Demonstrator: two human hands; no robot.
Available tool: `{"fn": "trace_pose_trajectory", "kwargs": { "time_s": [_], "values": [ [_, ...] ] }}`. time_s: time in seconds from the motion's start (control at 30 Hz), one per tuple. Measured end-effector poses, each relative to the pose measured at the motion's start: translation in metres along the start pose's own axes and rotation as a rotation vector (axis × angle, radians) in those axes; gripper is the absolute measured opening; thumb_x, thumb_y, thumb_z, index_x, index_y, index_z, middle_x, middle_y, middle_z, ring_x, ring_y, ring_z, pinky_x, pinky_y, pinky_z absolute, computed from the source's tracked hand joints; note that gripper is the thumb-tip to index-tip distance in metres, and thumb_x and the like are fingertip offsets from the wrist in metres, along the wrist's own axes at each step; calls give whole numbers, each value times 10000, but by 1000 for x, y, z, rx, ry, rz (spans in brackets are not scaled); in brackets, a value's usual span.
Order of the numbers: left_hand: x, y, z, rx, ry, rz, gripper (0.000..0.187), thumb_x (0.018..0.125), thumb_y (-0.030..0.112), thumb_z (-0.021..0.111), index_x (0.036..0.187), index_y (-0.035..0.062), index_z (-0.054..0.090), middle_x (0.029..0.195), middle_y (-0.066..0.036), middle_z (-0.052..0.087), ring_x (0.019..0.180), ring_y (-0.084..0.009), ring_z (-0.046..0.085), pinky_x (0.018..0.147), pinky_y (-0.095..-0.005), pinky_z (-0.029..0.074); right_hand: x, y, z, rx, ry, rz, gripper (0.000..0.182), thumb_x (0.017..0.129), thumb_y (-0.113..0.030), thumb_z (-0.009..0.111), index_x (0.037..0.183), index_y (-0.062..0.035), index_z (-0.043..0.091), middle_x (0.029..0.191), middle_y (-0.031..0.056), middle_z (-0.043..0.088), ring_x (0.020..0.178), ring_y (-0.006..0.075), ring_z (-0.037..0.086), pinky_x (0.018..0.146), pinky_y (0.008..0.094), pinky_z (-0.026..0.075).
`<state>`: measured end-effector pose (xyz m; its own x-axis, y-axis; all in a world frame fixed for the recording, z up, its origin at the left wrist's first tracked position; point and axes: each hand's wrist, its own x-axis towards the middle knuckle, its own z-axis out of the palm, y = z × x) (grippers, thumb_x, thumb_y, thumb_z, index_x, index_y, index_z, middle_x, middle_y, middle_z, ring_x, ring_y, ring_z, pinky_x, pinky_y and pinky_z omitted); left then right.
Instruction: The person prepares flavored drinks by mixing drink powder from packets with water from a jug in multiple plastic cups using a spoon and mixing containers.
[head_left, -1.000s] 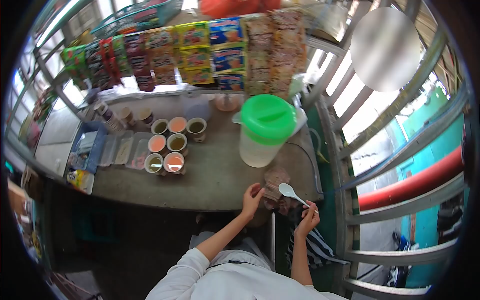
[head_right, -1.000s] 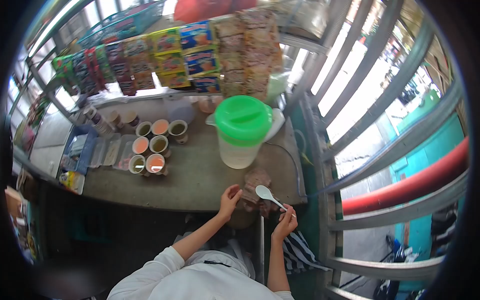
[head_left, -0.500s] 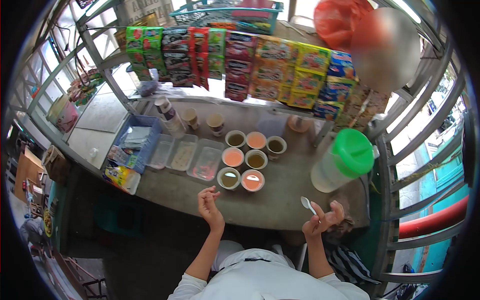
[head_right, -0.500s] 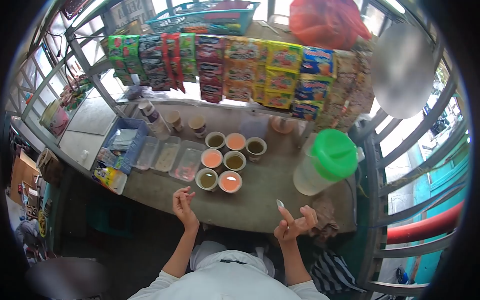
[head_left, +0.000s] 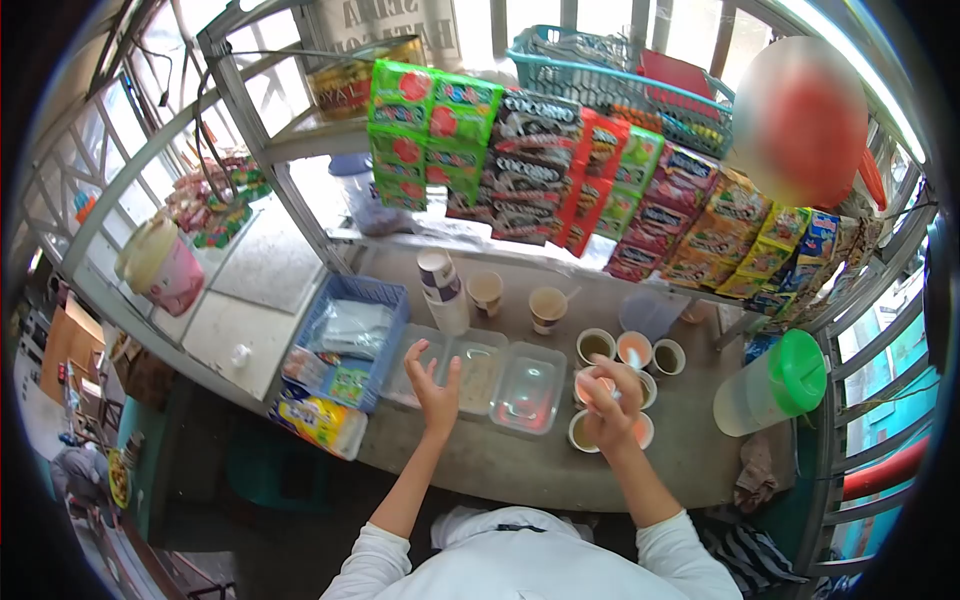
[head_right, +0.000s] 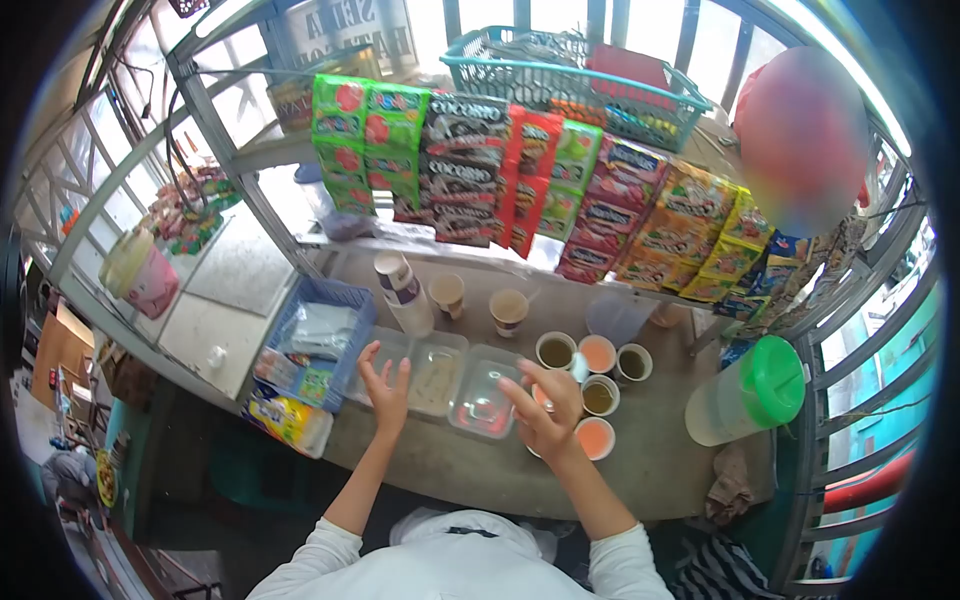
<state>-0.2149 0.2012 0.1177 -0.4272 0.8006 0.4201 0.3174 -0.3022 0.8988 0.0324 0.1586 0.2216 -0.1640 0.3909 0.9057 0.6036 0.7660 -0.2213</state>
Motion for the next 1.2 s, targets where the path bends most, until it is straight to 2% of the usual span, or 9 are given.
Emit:
{"fn": "trace_pose_trajectory", "kwargs": {
  "time_s": [0.03,0.1,0.4,0.5,0.67,0.77,0.97,1.03,1.2],
  "values": [
    [16,-8,0,15,-20,6,533,855,155,689,1297,64,405,1310,-113,436,1256,-257,422,973,-440,435,18,-1,17,48,-92,51,305,907,-189,613,1207,-138,633,1072,111,605,724,244,650,627,346,514],
    [45,-28,1,5,-52,-40,570,843,170,702,1313,66,396,1338,-121,431,1272,-264,415,972,-454,434,52,-2,61,142,-305,307,346,899,-224,623,1241,-176,618,1112,121,586,678,262,655,575,387,512],
    [102,-101,20,9,-212,-179,738,823,221,735,1419,61,330,1452,-125,384,1358,-275,361,1013,-483,400,96,53,216,-81,-732,445,865,799,-645,604,1504,-301,239,1170,197,569,813,396,678,645,478,550],
    [109,-114,24,-26,-259,-141,791,817,233,747,1444,36,307,1443,-144,392,1348,-283,377,1032,-468,388,101,60,242,-86,-817,484,929,765,-656,635,1507,-249,254,1175,226,581,820,387,681,663,475,551],
    [120,-158,31,-81,-331,55,812,788,232,782,1412,-45,343,1387,-190,439,1303,-283,433,1062,-404,371,70,76,275,-37,-604,475,934,708,-642,699,1434,-147,382,1103,176,622,827,357,681,647,438,555],
    [127,-137,22,0,-376,19,804,769,221,800,1379,-83,374,1353,-197,463,1286,-277,453,1076,-378,358,66,77,277,25,-546,497,853,711,-622,706,1363,-132,459,1082,147,646,825,342,682,644,432,554],
    [136,-151,25,-55,-405,79,796,715,222,824,1363,-28,434,1328,-211,516,1240,-320,508,1033,-403,403,66,83,279,0,-515,512,775,708,-589,729,1290,-120,523,1068,135,661,842,317,682,677,421,548],
    [134,-143,25,-166,-411,19,812,711,197,821,1377,-25,413,1342,-194,493,1248,-300,497,1044,-399,393,71,77,275,-1,-539,557,763,710,-580,742,1270,-104,538,1071,148,667,902,304,677,768,419,538],
    [135,-149,30,-285,-444,-37,850,708,153,811,1407,-21,361,1377,-165,434,1272,-269,459,1073,-382,358,76,77,274,54,-565,574,731,713,-533,758,1257,-90,549,1001,151,689,875,310,683,771,420,536]
  ]
}}
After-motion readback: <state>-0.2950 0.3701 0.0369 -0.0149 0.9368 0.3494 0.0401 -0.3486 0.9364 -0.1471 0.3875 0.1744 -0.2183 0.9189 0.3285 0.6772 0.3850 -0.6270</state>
